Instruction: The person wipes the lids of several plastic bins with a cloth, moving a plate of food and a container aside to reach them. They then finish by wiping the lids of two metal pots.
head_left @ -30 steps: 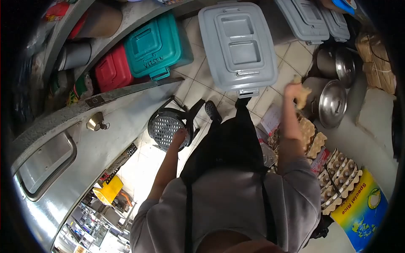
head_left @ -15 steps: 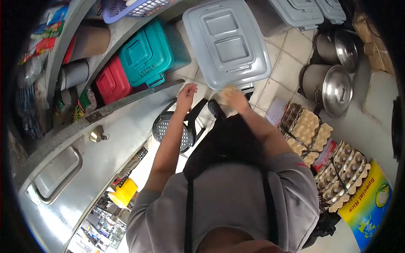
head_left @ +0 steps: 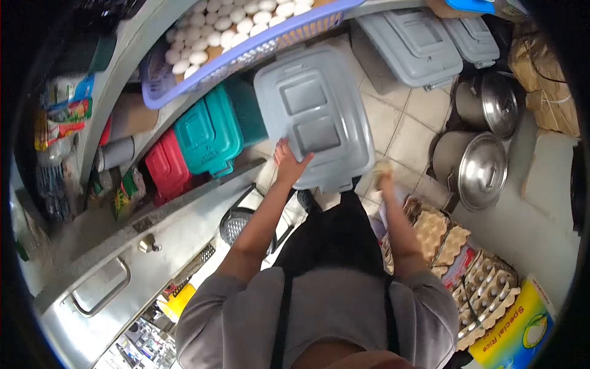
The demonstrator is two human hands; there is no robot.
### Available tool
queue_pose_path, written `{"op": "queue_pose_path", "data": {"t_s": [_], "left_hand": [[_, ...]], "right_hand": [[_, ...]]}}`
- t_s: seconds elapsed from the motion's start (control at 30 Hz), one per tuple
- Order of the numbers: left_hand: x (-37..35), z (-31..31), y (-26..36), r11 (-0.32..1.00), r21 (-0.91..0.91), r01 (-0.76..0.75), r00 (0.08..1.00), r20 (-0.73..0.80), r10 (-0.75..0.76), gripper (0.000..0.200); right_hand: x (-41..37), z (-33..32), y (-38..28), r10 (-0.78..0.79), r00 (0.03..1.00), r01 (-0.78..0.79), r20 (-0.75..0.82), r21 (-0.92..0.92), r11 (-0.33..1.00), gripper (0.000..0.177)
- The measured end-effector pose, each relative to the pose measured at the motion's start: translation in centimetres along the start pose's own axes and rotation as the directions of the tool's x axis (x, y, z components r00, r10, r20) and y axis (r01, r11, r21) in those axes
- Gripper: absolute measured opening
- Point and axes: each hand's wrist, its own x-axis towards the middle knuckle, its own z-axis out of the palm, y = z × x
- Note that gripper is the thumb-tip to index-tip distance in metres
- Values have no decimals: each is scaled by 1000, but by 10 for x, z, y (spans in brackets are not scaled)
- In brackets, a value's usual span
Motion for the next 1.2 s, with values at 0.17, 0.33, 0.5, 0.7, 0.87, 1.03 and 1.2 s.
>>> {"op": "queue_pose_path", "data": {"t_s": [0.17, 0.33, 0.5, 0.7, 0.87, 1.03, 1.2], "left_hand": [[128, 6, 24, 979, 182, -89, 963, -234, 131, 84], [305, 7, 17, 993, 25, -116, 992, -53, 117, 75], [336, -11, 52, 980, -100, -173, 932, 306, 196, 78], [325, 12, -1, 967, -124, -223, 949, 200, 244, 66], [179, -4, 21, 934, 100, -343, 939, 28, 342, 44], [68, 29, 32, 962, 151, -228, 974, 36, 225, 70], [81, 30, 38, 963, 139, -232, 972, -6, 236, 76]], "right_hand": [[-93, 121, -82, 275, 960, -218, 57, 767, 604, 40], [-99, 112, -105, 54, 992, -120, 116, 696, 708, 55], [-108, 105, -123, 114, 990, -140, 82, 485, 863, 66], [-104, 113, -107, 171, 985, -163, 39, 563, 810, 63], [-95, 119, -111, 193, 981, -163, 14, 597, 786, 62], [-104, 122, -123, 251, 968, -213, 23, 603, 768, 64], [-90, 124, -129, 170, 985, -149, 27, 624, 767, 67]]}}
